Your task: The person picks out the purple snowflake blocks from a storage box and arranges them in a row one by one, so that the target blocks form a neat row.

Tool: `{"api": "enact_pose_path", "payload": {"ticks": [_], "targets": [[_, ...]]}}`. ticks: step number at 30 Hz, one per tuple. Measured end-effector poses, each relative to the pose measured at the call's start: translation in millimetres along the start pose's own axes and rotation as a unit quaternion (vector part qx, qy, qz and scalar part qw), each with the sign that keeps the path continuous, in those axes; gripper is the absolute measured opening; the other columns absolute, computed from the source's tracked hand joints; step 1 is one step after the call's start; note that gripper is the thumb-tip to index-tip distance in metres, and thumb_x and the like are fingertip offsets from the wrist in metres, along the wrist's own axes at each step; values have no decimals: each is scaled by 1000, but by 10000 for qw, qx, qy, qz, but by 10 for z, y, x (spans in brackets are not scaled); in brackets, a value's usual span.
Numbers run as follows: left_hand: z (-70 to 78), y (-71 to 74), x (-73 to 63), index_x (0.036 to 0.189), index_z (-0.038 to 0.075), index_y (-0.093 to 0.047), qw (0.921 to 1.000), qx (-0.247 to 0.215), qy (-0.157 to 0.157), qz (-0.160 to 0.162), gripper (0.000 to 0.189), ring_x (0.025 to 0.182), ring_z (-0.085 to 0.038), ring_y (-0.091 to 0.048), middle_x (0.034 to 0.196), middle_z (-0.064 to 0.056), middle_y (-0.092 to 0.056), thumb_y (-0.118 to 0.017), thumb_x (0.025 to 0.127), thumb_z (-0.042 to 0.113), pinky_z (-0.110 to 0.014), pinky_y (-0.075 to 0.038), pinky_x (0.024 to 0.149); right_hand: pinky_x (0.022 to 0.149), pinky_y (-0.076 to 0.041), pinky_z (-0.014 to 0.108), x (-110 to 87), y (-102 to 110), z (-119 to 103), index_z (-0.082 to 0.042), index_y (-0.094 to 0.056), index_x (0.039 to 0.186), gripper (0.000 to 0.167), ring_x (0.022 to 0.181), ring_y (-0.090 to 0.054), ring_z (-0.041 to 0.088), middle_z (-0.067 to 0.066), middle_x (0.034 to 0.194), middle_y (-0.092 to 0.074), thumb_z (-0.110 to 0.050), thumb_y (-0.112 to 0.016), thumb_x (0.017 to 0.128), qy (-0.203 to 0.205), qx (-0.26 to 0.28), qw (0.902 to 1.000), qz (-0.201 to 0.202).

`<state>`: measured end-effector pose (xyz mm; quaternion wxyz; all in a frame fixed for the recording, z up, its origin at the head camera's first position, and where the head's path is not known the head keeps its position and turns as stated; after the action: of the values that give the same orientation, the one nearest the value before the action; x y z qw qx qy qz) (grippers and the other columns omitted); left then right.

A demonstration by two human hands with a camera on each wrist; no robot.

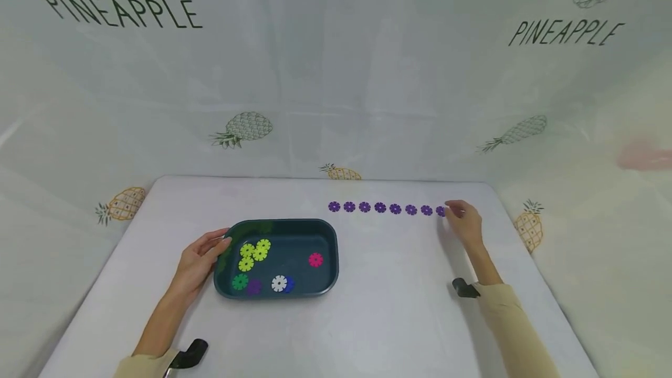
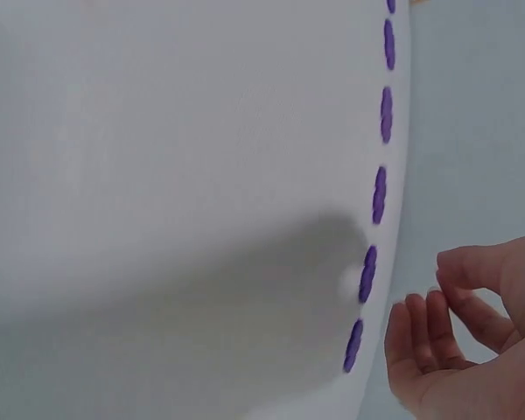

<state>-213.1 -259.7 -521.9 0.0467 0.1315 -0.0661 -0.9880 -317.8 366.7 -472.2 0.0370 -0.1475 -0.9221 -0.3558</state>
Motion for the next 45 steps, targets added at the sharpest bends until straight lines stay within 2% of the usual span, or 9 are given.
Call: {"api": "enact_pose_path", "payload": {"ticks": [2, 5, 8, 11, 14, 19, 31, 39, 45], "targets": [[-3, 5, -2, 147, 14, -53, 10000, 24, -1, 11, 63, 102, -7, -59, 119, 13, -64, -68, 97, 50, -22, -52, 80, 94, -49, 35, -15, -43, -79, 8, -66, 123, 26, 113, -62, 44, 31, 122, -64, -6, -61, 102, 146, 19, 9999, -25], [-4, 3, -5, 147, 14, -53, 10000, 9, 0, 9, 63, 103, -6, -58, 118, 14, -64, -68, 97, 50, -22, -51, 81, 85, -44, 17, -58, -112, -199, 8, -66, 122, 25, 110, -64, 42, 29, 120, -65, -6, -62, 101, 354, 111, 9993, -93], [-4, -7, -4, 146, 14, -53, 10000, -46, 16, 6, 63, 103, -7, -58, 118, 13, -64, -68, 97, 50, -22, -52, 82, 84, -40, 12, -111, -189, -315, 7, -66, 122, 26, 111, -63, 40, 27, 121, -63, -7, -62, 102, 507, 203, 9983, -221], [-4, -12, -2, 146, 15, -53, 10000, -57, 24, -5, 61, 105, -8, -58, 120, 12, -64, -68, 97, 49, -22, -52, 83, 88, -45, 18, -158, -280, -443, 6, -66, 124, 26, 112, -62, 38, 25, 122, -63, -9, -61, 103, 615, 242, 9970, -397], [-8, -13, 7, 146, 14, -53, 10000, -60, 25, -6, 62, 105, -9, -58, 120, 11, -64, -68, 97, 49, -22, -52, 83, 96, -51, 32, -205, -360, -573, 6, -66, 123, 25, 112, -62, 37, 24, 121, -64, -8, -62, 102, 719, 292, 9958, -495], [-13, -5, 13, 146, 13, -53, 9999, -106, 31, 6, 64, 106, -8, -59, 118, 14, -65, -69, 96, 50, -21, -52, 84, 98, -51, 50, -290, -517, -792, 6, -67, 121, 23, 110, -63, 38, 24, 120, -64, -4, -63, 101, 1004, 447, 9921, -605], [-1, -3, 13, 147, 12, -52, 10000, -55, 0, -24, 65, 106, -9, -59, 121, 11, -65, -68, 97, 50, -22, -52, 83, 95, -53, 48, -527, -846, -1368, 4, -68, 118, 21, 104, -64, 34, 21, 114, -66, -2, -68, 98, 1759, 795, 9773, -873], [15, -21, 33, 145, 12, -55, 9997, -229, -77, -60, 60, 100, -7, -62, 119, 9, -67, -70, 97, 45, -22, -52, 77, 95, -54, 45, -654, -1055, -1646, 2, -70, 116, 18, 105, -64, 30, 17, 113, -67, -4, -68, 99, 1948, 1064, 9687, -1109], [18, -29, 25, 145, 12, -55, 9997, -216, -56, -74, 59, 101, -6, -61, 116, 13, -67, -70, 98, 45, -22, -52, 78, 90, -56, 42, -775, -1204, -1846, -2, -72, 115, 16, 101, -64, 26, 12, 110, -68, -8, -68, 100, 2041, 1141, 9644, -1237]]}}
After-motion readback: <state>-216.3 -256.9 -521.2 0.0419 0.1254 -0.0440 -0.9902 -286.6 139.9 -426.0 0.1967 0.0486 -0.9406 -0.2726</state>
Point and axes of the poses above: each hand's wrist, its own x-axis towards the middle knuckle, its own y-axis out of the back of the hand, z = x × y, the point moved 9 cm from there along x, towards the middle knuckle
